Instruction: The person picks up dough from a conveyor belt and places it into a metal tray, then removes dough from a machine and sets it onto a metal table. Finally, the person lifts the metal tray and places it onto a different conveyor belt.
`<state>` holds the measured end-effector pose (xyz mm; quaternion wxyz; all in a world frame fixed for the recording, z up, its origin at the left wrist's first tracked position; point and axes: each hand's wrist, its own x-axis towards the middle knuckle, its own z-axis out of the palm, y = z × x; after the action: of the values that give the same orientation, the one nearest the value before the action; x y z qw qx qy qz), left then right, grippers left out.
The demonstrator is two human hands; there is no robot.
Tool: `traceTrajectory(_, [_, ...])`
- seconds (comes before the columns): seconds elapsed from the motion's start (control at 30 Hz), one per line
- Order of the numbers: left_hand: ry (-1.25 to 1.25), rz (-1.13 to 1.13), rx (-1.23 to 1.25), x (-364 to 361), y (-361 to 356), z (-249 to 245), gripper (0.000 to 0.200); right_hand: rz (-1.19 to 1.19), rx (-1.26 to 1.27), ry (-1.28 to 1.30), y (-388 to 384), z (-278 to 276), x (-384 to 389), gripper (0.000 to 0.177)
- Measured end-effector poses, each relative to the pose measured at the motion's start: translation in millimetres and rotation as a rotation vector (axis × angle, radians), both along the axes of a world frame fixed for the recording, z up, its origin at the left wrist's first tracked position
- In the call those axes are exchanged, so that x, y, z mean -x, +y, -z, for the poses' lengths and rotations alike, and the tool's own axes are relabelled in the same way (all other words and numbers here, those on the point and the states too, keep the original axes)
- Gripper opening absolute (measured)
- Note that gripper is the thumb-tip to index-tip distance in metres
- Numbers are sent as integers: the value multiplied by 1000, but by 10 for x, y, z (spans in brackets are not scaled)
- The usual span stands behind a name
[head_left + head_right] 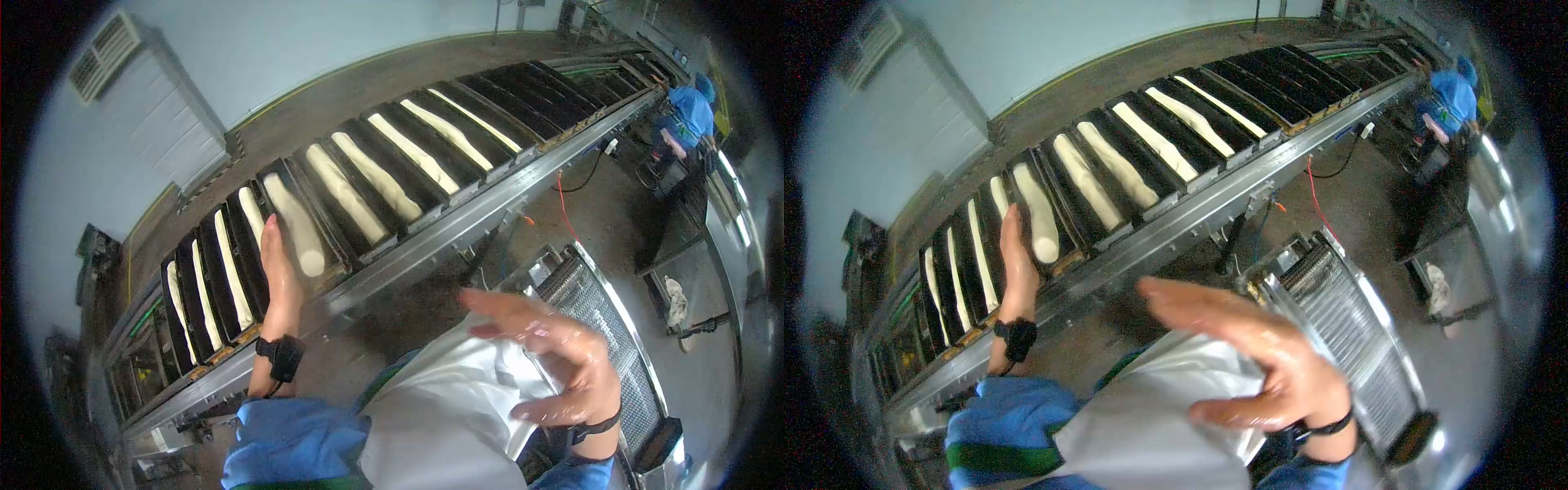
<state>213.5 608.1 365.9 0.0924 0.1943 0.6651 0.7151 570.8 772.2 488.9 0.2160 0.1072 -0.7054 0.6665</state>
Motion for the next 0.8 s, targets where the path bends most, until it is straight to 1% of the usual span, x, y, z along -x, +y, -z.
traceTrajectory(0.03, [6,-20,18,-1,44,-1,63,44,-39,43,142,73,-78,82])
traceTrajectory(0.07, [-19,-33,24,67,136,190,62,189,158,-49,177,367,-105,79])
traceTrajectory(0.13, [-26,-99,103,122,286,326,60,439,252,-163,410,625,-354,70])
traceTrajectory(0.2, [-27,-179,239,190,431,499,58,725,154,-343,663,932,-770,63])
traceTrajectory(0.27, [64,-248,379,170,541,565,56,1035,247,-544,848,1417,-1401,60])
traceTrajectory(0.3, [155,-245,405,97,617,532,55,1189,143,-638,887,1691,-1758,56])
traceTrajectory(0.33, [316,-210,376,44,670,492,51,1348,38,-737,857,1965,-2091,54])
traceTrajectory(0.4, [540,-61,356,-60,895,530,43,1633,-392,-970,603,2434,-2936,49])
traceTrajectory(0.43, [634,24,324,-173,1047,526,40,1690,-380,-991,406,2592,-3307,49])
traceTrajectory(0.5, [728,222,279,-503,1483,582,34,2001,-554,-1499,-114,2789,-3952,49])
traceTrajectory(0.53, [780,345,251,-673,1645,644,30,2068,-461,-1624,-441,2855,-4164,51])
traceTrajectory(0.57, [890,436,329,-795,1844,694,32,2136,-348,-1747,-788,2909,-4303,52])
traceTrajectory(0.6, [968,577,309,-938,2039,725,33,2149,-119,-1814,-1166,2994,-4455,54])
traceTrajectory(0.63, [1051,720,279,-1035,2173,795,35,2221,-56,-1834,-1524,3081,-4405,54])
traceTrajectory(0.67, [1071,791,218,-1100,2333,866,35,2248,1,-1958,-1812,3072,-4234,57])
traceTrajectory(0.7, [1164,924,237,-1124,2502,949,35,2268,77,-2090,-2086,3020,-4055,60])
traceTrajectory(0.73, [1264,1055,246,-1244,2716,1020,35,2186,326,-2055,-2167,2779,-3984,64])
traceTrajectory(0.77, [1418,1061,272,-1278,2858,968,37,2275,248,-1970,-2430,2831,-3879,63])
traceTrajectory(0.8, [1455,1062,365,-1295,2845,982,38,2415,419,-1706,-2548,2696,-3727,65])
